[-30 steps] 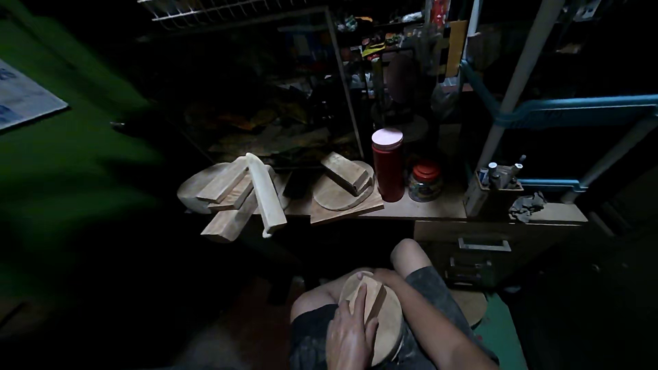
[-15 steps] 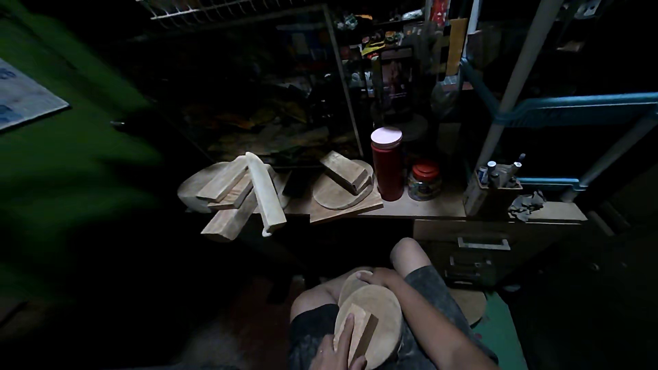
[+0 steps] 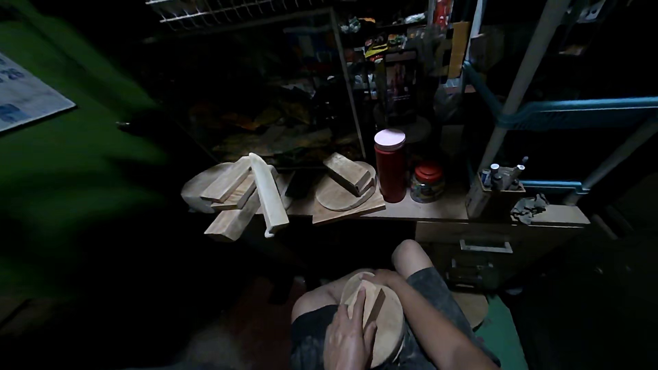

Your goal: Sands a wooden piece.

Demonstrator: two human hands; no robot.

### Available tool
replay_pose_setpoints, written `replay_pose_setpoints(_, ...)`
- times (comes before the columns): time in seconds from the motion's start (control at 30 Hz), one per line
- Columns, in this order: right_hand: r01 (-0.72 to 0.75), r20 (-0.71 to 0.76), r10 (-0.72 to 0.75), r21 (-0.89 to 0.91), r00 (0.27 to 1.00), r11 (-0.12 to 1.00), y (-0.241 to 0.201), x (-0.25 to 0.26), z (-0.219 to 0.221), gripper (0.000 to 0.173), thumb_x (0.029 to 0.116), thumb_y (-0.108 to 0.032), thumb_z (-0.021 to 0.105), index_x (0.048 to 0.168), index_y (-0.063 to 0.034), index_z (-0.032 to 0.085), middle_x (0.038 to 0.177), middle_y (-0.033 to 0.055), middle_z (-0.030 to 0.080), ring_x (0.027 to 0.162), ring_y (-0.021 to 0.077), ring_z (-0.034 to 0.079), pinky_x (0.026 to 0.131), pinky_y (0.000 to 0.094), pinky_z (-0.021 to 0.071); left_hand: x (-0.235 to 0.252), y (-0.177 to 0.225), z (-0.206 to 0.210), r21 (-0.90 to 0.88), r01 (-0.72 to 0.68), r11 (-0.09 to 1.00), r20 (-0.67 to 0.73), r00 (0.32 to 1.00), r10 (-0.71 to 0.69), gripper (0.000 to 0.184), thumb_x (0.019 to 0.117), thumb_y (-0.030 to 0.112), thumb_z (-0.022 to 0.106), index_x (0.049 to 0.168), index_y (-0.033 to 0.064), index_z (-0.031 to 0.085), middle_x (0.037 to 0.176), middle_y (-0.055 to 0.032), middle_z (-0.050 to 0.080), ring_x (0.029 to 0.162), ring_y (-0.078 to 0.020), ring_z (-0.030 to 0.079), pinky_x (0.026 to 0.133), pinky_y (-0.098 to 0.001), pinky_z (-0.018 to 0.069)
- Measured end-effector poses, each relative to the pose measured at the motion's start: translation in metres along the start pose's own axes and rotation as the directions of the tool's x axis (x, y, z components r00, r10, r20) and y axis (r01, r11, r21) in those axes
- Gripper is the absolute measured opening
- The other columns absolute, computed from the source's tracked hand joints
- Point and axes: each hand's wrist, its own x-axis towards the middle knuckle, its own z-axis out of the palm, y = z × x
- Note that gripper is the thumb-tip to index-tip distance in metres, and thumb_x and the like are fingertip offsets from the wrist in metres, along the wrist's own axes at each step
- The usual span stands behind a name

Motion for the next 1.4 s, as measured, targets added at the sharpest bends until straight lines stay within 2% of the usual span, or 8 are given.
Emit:
replay_pose_setpoints(0.07, 0.052, -0.039, -0.049, 0.078, 0.998, 0.996, 0.004, -0.005, 0.004, 0.055, 0.1130, -0.037, 0.038, 0.148, 0.0045, 0.050, 0.156, 0.0256, 0.046, 0.148, 0.0380, 0.041, 0.123, 0.0568, 0.0290, 0.014, 0.007, 0.000, 0.011, 0.023, 1.000, 0.018, 1.000, -0.024, 0.074, 0.0970, 0.039, 0.067, 0.161, 0.0232, 0.035, 0.134, -0.0311, 0.058, 0.116, -0.0476, 0.062, 0.096, -0.0577, 0.0505)
replay_pose_setpoints(0.17, 0.125, -0.163, -0.080, 0.290, 0.983, 0.949, 0.022, 0.003, 0.018, 0.047, 0.1132, -0.025, 0.038, 0.148, 0.0048, 0.050, 0.156, 0.0245, 0.047, 0.149, 0.0350, 0.041, 0.125, 0.0505, 0.0285, 0.028, 0.011, -0.001, 0.036, 0.048, 0.998, 0.075, 0.996, -0.051, 0.075, 0.0984, 0.041, 0.065, 0.163, 0.0267, 0.030, 0.139, -0.0284, 0.055, 0.120, -0.0448, 0.060, 0.098, -0.0550, 0.0503)
replay_pose_setpoints(0.27, 0.155, -0.182, -0.086, 0.408, 0.980, 0.900, 0.019, -0.004, 0.019, 0.047, 0.1126, -0.027, 0.041, 0.145, 0.0040, 0.053, 0.153, 0.0234, 0.050, 0.146, 0.0325, 0.045, 0.124, 0.0483, 0.0313, 0.024, 0.010, -0.002, 0.036, 0.028, 0.999, 0.068, 0.997, -0.031, 0.076, 0.0977, 0.041, 0.067, 0.163, 0.0260, 0.031, 0.139, -0.0316, 0.053, 0.118, -0.0470, 0.061, 0.097, -0.0560, 0.0510)
replay_pose_setpoints(0.43, 0.017, -0.015, -0.016, 0.007, 1.000, 1.000, -0.003, -0.013, 0.000, 0.074, 0.1079, -0.059, 0.037, 0.149, 0.0008, 0.051, 0.154, 0.0260, 0.048, 0.147, 0.0401, 0.042, 0.121, 0.0623, 0.0293, -0.003, 0.004, -0.002, -0.009, -0.009, 1.000, 0.057, 0.998, 0.010, 0.076, 0.0967, 0.037, 0.068, 0.162, 0.0190, 0.034, 0.133, -0.0375, 0.054, 0.115, -0.0528, 0.060, 0.095, -0.0613, 0.0507)
replay_pose_setpoints(0.57, -0.023, -0.001, 0.023, -0.019, 1.000, 1.000, 0.002, 0.006, 0.003, 0.088, 0.1008, -0.074, 0.036, 0.148, -0.0014, 0.053, 0.153, 0.0248, 0.050, 0.146, 0.0400, 0.045, 0.119, 0.0644, 0.0314, -0.026, -0.007, 0.001, 0.001, -0.011, 1.000, 0.072, 0.997, 0.010, 0.076, 0.0964, 0.040, 0.068, 0.161, 0.0152, 0.036, 0.127, -0.0372, 0.058, 0.110, -0.0524, 0.063, 0.092, -0.0609, 0.0523)
replay_pose_setpoints(0.9, -0.014, -0.012, 0.014, 0.011, 1.000, 1.000, 0.004, 0.006, 0.003, 0.087, 0.1010, -0.073, 0.037, 0.147, -0.0008, 0.054, 0.153, 0.0246, 0.050, 0.146, 0.0392, 0.044, 0.119, 0.0635, 0.0319, -0.016, 0.004, 0.002, -0.011, -0.018, 1.000, 0.036, 0.999, 0.018, 0.072, 0.0970, 0.039, 0.066, 0.160, 0.0171, 0.039, 0.129, -0.0333, 0.059, 0.112, -0.0496, 0.063, 0.093, -0.0601, 0.0521)
replay_pose_setpoints(1.1, 0.143, -0.098, -0.131, 0.134, 0.987, 0.981, 0.012, 0.001, 0.012, 0.059, 0.1091, -0.046, 0.046, 0.143, 0.0004, 0.057, 0.151, 0.0207, 0.054, 0.143, 0.0324, 0.049, 0.122, 0.0503, 0.0344, 0.012, 0.019, 0.003, 0.023, -0.014, 1.000, 0.047, 0.999, 0.013, 0.073, 0.0976, 0.039, 0.065, 0.162, 0.0236, 0.035, 0.131, -0.0305, 0.058, 0.115, -0.0461, 0.062, 0.096, -0.0558, 0.0512)
replay_pose_setpoints(1.4, -0.012, -0.031, 0.013, 0.032, 0.999, 0.999, 0.003, 0.001, 0.004, 0.085, 0.1008, -0.072, 0.039, 0.146, -0.0017, 0.055, 0.152, 0.0246, 0.052, 0.145, 0.0398, 0.046, 0.119, 0.0639, 0.0322, -0.020, -0.001, 0.004, -0.022, -0.075, 0.997, 0.037, 0.996, 0.075, 0.074, 0.0960, 0.038, 0.068, 0.160, 0.0143, 0.039, 0.124, -0.0364, 0.060, 0.107, -0.0525, 0.064, 0.089, -0.0611, 0.0533)
